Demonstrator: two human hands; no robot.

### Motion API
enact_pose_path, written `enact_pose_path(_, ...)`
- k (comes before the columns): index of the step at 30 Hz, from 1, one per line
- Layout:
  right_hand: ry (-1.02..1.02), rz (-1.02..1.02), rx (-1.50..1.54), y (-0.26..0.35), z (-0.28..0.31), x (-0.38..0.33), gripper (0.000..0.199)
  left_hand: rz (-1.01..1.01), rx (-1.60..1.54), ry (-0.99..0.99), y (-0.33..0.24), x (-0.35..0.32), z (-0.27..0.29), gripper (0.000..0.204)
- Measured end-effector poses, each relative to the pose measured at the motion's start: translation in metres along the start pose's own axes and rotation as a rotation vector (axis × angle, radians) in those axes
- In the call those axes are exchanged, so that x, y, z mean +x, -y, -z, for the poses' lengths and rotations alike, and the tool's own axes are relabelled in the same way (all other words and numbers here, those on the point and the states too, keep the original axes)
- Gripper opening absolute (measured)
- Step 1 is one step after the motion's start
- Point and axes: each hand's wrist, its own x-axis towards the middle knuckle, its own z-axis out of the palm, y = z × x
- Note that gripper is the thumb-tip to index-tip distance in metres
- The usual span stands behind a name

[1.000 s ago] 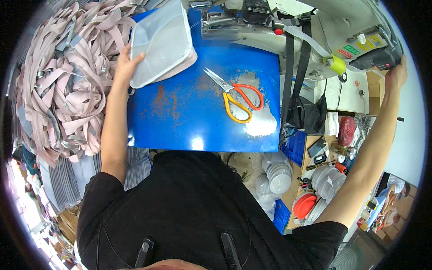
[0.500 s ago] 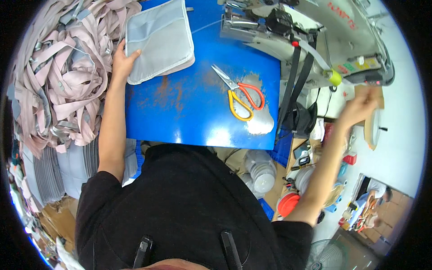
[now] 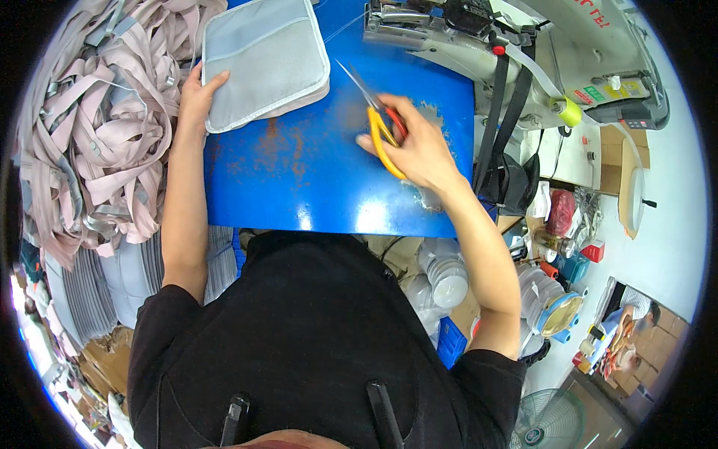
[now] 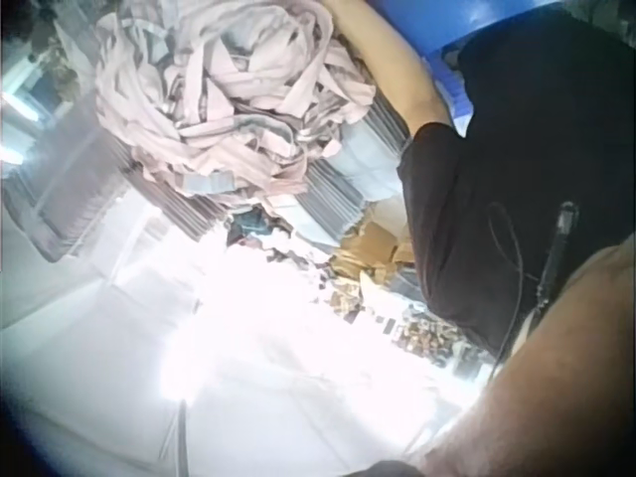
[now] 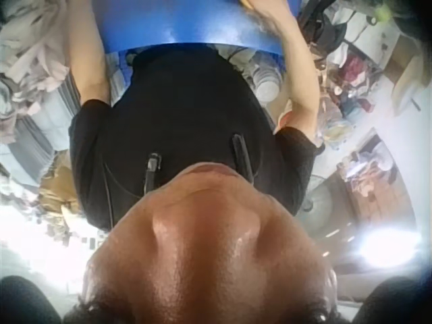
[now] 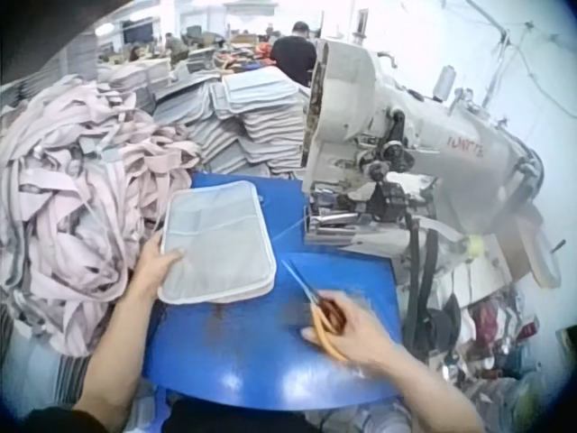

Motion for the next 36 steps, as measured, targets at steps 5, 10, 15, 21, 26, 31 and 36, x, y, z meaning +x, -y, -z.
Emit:
enact_pose_path(5, -0.131, -0.046, 0.04, 0.016, -0.01, 0.047, 0.073, 0.052, -0.035, 0.048, -0.014, 0.001, -0.002, 0.057)
enact_pose_path(10, -0.232, 0.022, -0.043, -0.011, -0.007, 0.028, 0.063, -0.053, -0.158, 0.021, -0.077, -0.043, -0.015, 0.037)
enact_pose_path(15, -0.278, -0.068, -0.36, -0.053, 0.006, -0.036, 0.06, -0.809, 0.766, 0.181, -0.148, -0.169, -0.042, 0.047)
enact_pose_path(21, -0.239, 0.074, -0.406, -0.038, 0.008, -0.052, 0.056, -0.683, 1.048, 0.732, -0.039, -0.225, -0.014, 0.046)
enact_pose_path(26, -0.414, 0.346, -0.401, -0.068, 0.006, -0.056, 0.044, -1.188, 0.983, 0.229, -0.123, -0.225, 0.081, 0.026)
enact_pose_path(31, -0.451, 0.327, -0.151, -0.049, -0.01, -0.042, 0.037, -0.917, 1.522, -1.03, -0.182, -0.26, 0.336, 0.042)
enact_pose_path(36, -0.411, 0.326, -0.037, -0.031, -0.01, -0.026, 0.037, 0.279, 1.733, -0.769, -0.121, -0.345, 0.522, 0.054)
